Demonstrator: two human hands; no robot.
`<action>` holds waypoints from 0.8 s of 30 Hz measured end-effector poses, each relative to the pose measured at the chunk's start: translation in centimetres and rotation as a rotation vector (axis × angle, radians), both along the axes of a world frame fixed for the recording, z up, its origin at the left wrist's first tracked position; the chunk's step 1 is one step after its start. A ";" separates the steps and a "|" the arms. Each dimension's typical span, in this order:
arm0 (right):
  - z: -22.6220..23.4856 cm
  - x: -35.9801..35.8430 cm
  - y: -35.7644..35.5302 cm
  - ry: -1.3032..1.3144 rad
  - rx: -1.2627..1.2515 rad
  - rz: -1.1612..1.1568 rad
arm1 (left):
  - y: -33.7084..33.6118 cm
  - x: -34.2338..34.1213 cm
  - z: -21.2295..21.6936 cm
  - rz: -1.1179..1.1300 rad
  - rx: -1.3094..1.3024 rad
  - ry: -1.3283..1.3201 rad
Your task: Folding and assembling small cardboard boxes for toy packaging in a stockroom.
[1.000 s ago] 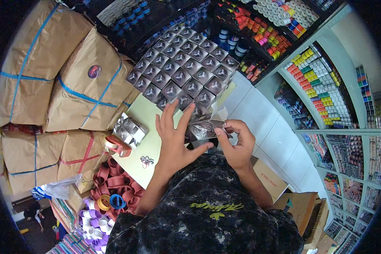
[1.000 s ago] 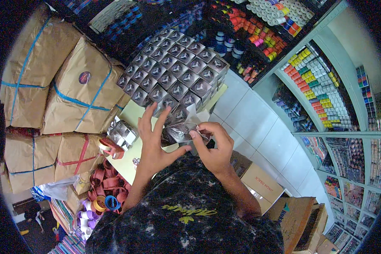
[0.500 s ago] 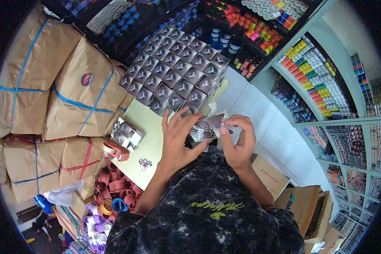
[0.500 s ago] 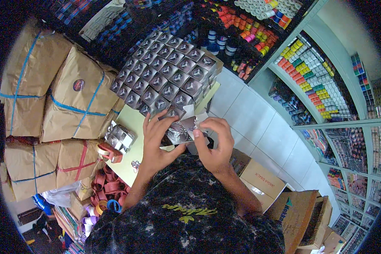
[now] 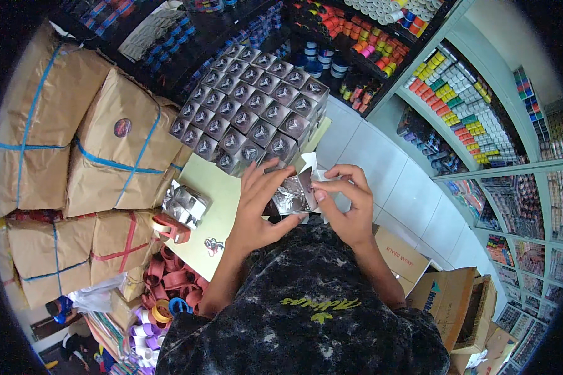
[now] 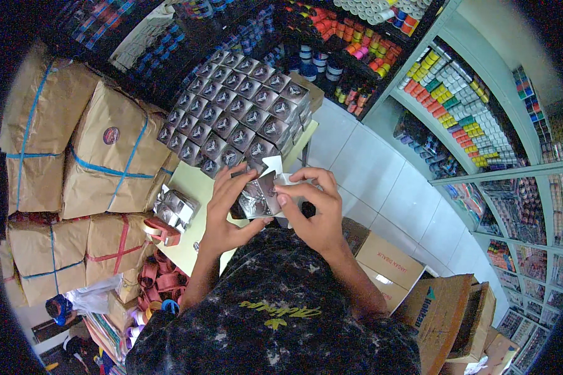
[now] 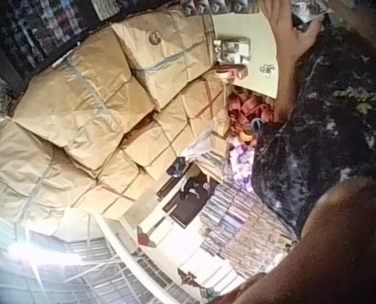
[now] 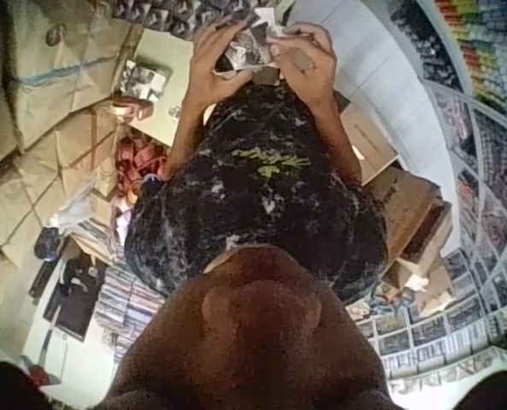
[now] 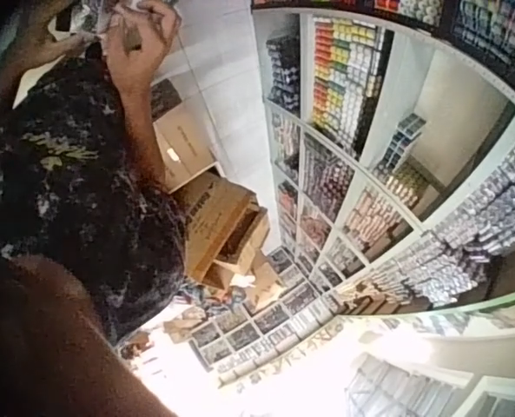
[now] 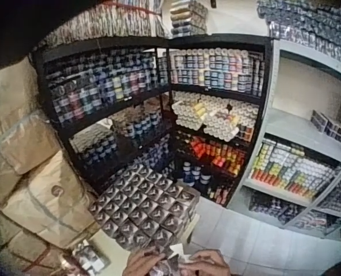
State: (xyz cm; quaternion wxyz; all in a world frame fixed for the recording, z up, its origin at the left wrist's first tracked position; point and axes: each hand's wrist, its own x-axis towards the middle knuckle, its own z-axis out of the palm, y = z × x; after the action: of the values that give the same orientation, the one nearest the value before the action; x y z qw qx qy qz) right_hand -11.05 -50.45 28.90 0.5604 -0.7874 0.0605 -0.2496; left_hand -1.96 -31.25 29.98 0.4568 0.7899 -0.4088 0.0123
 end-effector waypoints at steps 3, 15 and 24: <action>0.2 -0.2 -0.5 0.005 -0.021 0.027 | -0.2 0.0 -0.2 -0.019 0.003 0.012; 0.0 -0.7 -2.0 -0.009 -0.081 -0.013 | -0.8 -0.1 0.2 -0.224 0.064 0.019; 1.0 -0.1 -3.3 0.206 0.579 0.317 | -1.1 0.6 0.3 -0.400 -0.140 0.339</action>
State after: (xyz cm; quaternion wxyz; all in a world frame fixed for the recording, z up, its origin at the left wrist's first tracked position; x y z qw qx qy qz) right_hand -11.19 -53.74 29.86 0.7834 -0.6163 0.0619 -0.0509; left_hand -1.31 -32.39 30.27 0.5656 0.6507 -0.4727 -0.1825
